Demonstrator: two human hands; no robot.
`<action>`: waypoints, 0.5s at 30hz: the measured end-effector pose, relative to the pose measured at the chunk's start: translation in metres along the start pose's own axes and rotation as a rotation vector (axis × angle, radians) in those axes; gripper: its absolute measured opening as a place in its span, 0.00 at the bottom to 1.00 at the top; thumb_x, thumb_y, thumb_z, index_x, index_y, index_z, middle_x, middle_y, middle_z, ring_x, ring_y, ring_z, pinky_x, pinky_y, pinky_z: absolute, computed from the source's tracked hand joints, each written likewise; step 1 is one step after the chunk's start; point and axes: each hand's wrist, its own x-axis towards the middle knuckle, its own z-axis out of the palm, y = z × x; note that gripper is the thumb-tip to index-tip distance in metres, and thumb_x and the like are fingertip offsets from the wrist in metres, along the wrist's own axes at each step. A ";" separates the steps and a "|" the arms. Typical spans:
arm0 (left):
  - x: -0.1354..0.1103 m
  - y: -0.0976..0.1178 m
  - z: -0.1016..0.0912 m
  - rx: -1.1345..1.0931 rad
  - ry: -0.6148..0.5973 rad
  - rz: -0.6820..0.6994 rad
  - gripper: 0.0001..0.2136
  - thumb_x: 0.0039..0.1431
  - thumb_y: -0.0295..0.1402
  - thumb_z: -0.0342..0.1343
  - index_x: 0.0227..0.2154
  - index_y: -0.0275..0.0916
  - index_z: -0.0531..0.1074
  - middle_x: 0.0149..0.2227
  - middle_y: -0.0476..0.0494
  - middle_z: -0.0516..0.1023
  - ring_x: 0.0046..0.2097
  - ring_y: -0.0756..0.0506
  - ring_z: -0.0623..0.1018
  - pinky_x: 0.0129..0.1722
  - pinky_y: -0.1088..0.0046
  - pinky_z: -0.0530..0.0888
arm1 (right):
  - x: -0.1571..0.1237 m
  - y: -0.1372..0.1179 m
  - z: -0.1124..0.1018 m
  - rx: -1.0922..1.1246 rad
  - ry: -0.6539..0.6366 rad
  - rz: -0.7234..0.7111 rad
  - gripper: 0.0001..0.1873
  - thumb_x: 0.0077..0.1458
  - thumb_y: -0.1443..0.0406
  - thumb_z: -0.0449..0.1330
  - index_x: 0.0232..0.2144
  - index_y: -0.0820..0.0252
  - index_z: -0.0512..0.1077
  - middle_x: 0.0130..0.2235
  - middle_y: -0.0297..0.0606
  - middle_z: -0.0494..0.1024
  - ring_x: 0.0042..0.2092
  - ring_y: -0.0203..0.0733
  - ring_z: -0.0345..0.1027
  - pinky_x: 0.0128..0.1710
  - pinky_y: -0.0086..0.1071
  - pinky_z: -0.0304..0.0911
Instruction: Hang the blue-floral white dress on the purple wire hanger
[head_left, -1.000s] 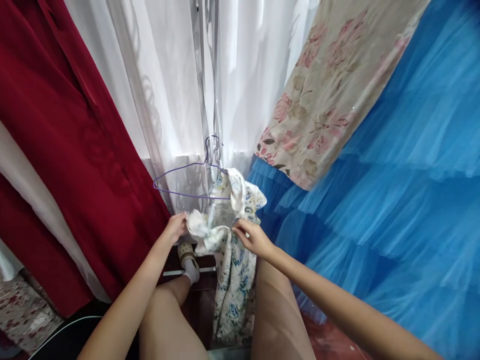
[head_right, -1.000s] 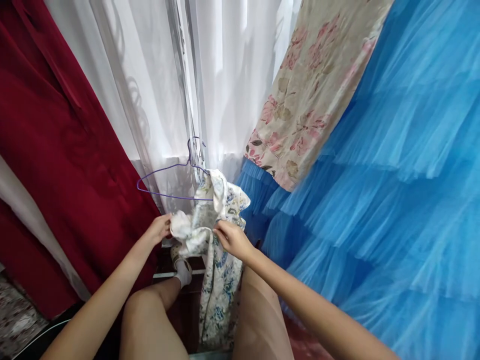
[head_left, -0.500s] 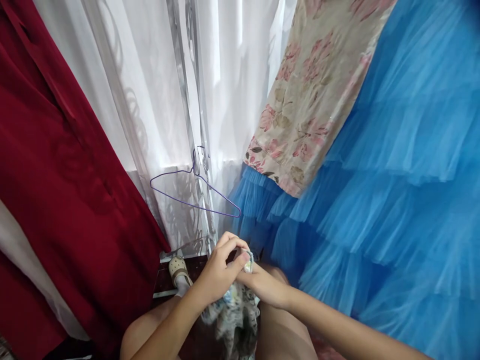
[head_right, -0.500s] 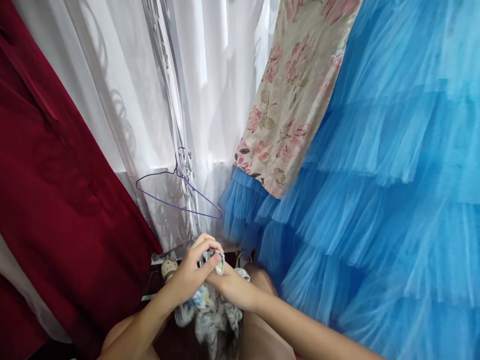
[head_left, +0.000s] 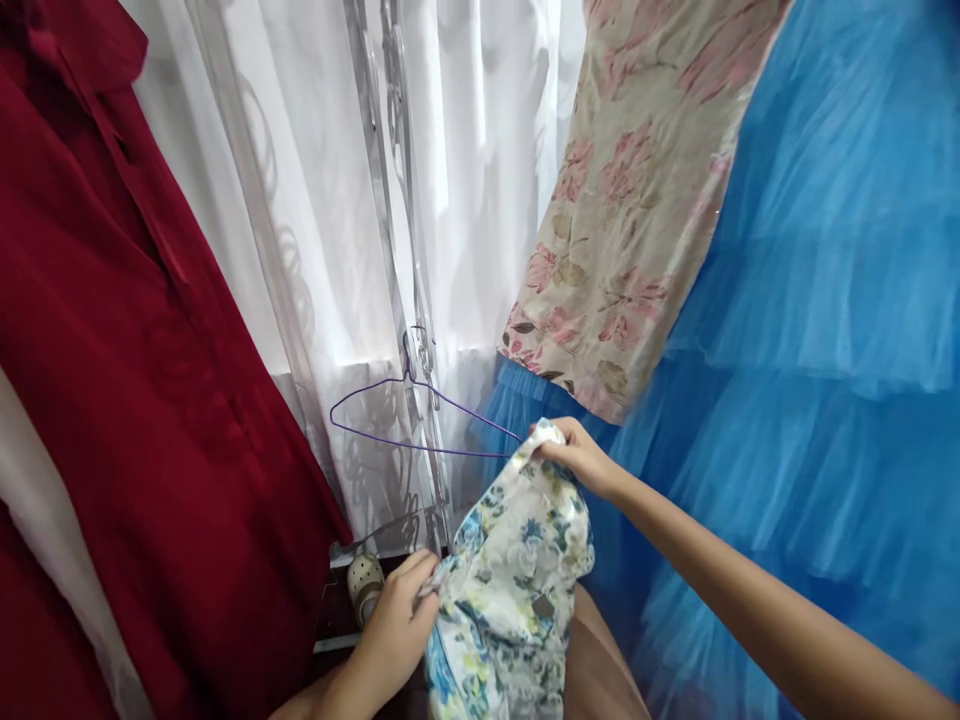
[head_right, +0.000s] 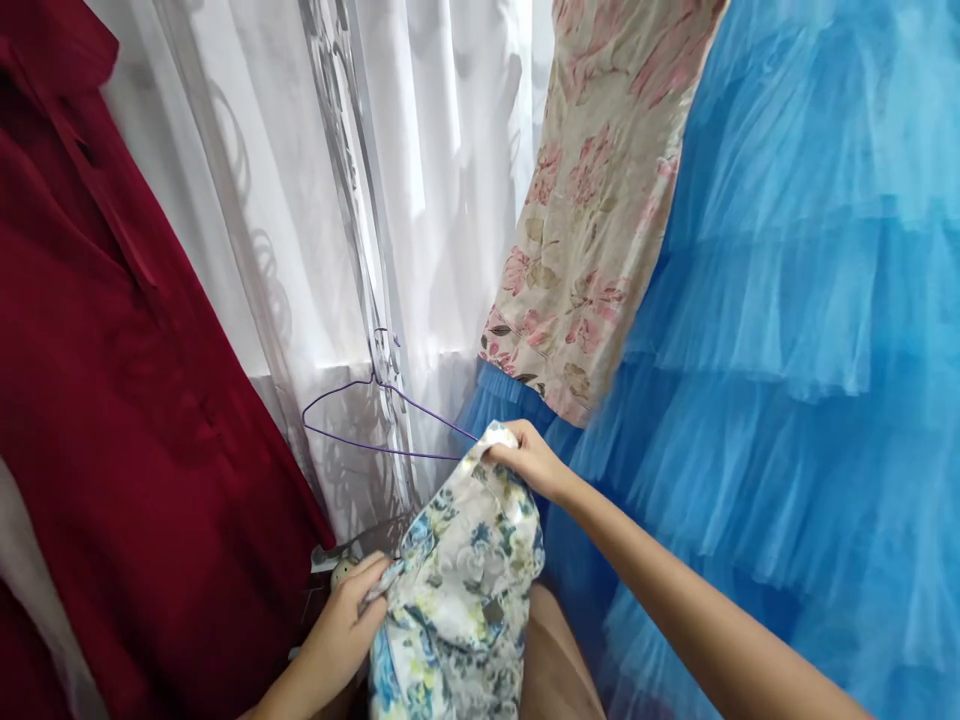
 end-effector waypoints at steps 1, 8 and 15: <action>0.006 0.004 -0.008 -0.021 0.030 0.013 0.12 0.56 0.30 0.49 0.37 0.39 0.78 0.40 0.40 0.78 0.46 0.39 0.75 0.49 0.66 0.71 | 0.017 0.000 0.001 0.018 0.037 -0.023 0.10 0.40 0.61 0.63 0.17 0.61 0.68 0.20 0.29 0.65 0.24 0.34 0.56 0.25 0.29 0.52; 0.022 0.034 -0.069 -0.420 0.018 -0.109 0.12 0.54 0.34 0.52 0.36 0.35 0.77 0.28 0.46 0.74 0.29 0.47 0.70 0.28 0.75 0.66 | 0.099 0.004 0.043 0.120 -0.067 0.058 0.14 0.41 0.58 0.67 0.28 0.63 0.75 0.26 0.33 0.76 0.29 0.38 0.68 0.32 0.31 0.62; 0.032 -0.011 -0.147 0.392 -0.103 0.082 0.11 0.59 0.36 0.50 0.29 0.41 0.76 0.32 0.45 0.76 0.39 0.42 0.73 0.45 0.66 0.68 | 0.106 0.002 0.040 0.281 -0.230 0.100 0.22 0.42 0.63 0.68 0.43 0.62 0.78 0.33 0.35 0.81 0.32 0.39 0.73 0.34 0.30 0.66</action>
